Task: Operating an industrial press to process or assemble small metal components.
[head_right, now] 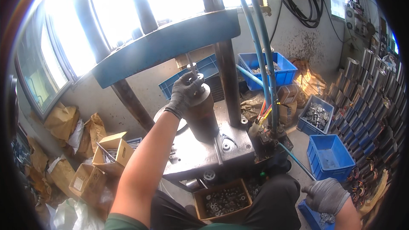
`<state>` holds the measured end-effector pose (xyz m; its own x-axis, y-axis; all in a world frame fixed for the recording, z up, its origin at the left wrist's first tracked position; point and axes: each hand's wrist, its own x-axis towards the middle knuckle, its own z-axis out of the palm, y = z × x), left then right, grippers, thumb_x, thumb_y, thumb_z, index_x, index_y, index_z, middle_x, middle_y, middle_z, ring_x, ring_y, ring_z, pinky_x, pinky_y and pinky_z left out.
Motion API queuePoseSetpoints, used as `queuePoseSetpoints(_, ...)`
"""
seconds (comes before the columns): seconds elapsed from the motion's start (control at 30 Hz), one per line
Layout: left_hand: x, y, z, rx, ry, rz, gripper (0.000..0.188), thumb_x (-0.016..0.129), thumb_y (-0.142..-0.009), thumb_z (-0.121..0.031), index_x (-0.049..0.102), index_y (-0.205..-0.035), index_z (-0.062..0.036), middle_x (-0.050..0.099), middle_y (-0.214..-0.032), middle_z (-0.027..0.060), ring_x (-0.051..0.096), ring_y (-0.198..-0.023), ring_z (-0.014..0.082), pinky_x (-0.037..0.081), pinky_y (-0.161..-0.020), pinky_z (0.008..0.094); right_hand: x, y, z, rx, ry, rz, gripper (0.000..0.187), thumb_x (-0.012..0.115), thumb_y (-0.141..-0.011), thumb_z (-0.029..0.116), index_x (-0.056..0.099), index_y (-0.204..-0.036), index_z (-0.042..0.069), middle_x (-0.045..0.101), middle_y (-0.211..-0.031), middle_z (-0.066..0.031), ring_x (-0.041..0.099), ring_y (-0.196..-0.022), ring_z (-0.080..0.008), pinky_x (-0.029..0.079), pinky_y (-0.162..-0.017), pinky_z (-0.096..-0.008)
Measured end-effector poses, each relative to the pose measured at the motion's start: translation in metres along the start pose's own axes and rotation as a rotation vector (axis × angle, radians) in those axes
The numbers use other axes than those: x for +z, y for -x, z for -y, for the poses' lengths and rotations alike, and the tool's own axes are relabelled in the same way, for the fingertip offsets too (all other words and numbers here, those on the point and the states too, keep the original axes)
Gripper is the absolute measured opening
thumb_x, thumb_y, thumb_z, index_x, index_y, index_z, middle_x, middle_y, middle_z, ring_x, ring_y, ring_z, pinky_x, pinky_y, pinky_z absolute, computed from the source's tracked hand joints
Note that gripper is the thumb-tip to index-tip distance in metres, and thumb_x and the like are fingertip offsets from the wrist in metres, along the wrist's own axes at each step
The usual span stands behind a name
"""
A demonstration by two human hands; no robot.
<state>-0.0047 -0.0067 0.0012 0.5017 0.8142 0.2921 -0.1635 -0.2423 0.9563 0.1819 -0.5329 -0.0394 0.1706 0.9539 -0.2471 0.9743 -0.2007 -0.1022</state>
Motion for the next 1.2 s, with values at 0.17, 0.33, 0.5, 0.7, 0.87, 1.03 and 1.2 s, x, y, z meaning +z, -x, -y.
queuePoseSetpoints(0.17,0.001,0.007,-0.008,0.016,-0.138,-0.028,0.044,0.084,-0.087,-0.013,0.066,-0.127,-0.0014,0.072,-0.098,0.0059,0.068,-0.082,0.013,0.059,-0.073,0.0265,-0.014,-0.007,0.009,0.001,-0.004,-0.089,0.028,0.064,-0.084,0.019,0.078,-0.106,0.008,0.074,-0.087,-0.0164,0.073,-0.083,-0.037,0.059,-0.077,-0.0462)
queuePoseSetpoints(0.33,-0.002,0.012,-0.01,0.042,-0.168,0.108,0.039,0.077,-0.091,-0.002,0.064,-0.128,-0.0051,0.067,-0.102,0.003,0.067,-0.087,0.0122,0.061,-0.076,0.0272,-0.067,-0.068,0.004,-0.109,0.094,-1.076,0.023,0.068,-0.082,0.002,0.066,-0.105,0.003,0.07,-0.095,-0.0174,0.068,-0.088,-0.0395,0.056,-0.077,-0.049)
queuePoseSetpoints(0.5,-0.005,0.013,-0.008,-0.074,0.194,0.137,0.049,0.073,-0.088,0.008,0.059,-0.132,-0.0083,0.062,-0.105,0.001,0.068,-0.09,0.0137,0.066,-0.079,0.0308,-0.127,-0.147,-0.021,-0.175,0.068,-1.378,0.019,0.07,-0.085,0.016,0.07,-0.099,0.003,0.069,-0.087,-0.0204,0.069,-0.08,-0.0382,0.056,-0.072,-0.0484)
queuePoseSetpoints(0.7,0.001,0.018,0.0,0.229,-0.134,0.056,0.035,0.072,-0.092,0.0,0.063,-0.124,-0.0065,0.062,-0.111,0.002,0.06,-0.097,0.0121,0.055,-0.084,0.0281,-0.151,-0.17,-0.022,-0.017,0.082,-1.202,0.03,0.063,-0.091,0.031,0.071,-0.097,0.002,0.071,-0.096,-0.0181,0.07,-0.093,-0.0347,0.055,-0.088,-0.0475)
queuePoseSetpoints(0.87,0.031,0.084,0.016,0.185,0.43,0.323,0.019,0.063,-0.103,-0.007,0.063,-0.122,-0.0074,0.061,-0.104,0.0046,0.06,-0.088,0.0146,0.055,-0.078,0.0279,-0.121,-0.128,-0.015,-0.002,0.147,-1.209,0.036,0.066,-0.09,0.035,0.072,-0.104,0.003,0.071,-0.099,-0.0174,0.069,-0.099,-0.0343,0.055,-0.088,-0.0467)
queuePoseSetpoints(1.03,0.13,0.222,0.056,0.65,-0.423,0.179,0.029,0.076,-0.09,-0.007,0.062,-0.116,-0.0081,0.064,-0.104,0.0078,0.067,-0.095,0.022,0.057,-0.082,0.0335,-0.033,-0.052,0.012,-0.283,0.192,-1.403,0.051,0.073,-0.084,0.041,0.071,-0.118,0.004,0.067,-0.09,-0.0089,0.061,-0.084,-0.0286,0.049,-0.084,-0.0472)
queuePoseSetpoints(1.2,0.195,0.336,0.046,-0.295,0.313,0.527,0.038,0.076,-0.088,-0.006,0.06,-0.122,-0.003,0.063,-0.119,0.0135,0.065,-0.111,0.0286,0.055,-0.093,0.0388,0.053,0.008,0.064,-0.135,-0.188,-1.27,0.033,0.069,-0.093,0.028,0.069,-0.121,0.011,0.065,-0.08,-0.0054,0.065,-0.071,-0.0296,0.053,-0.068,-0.0423)
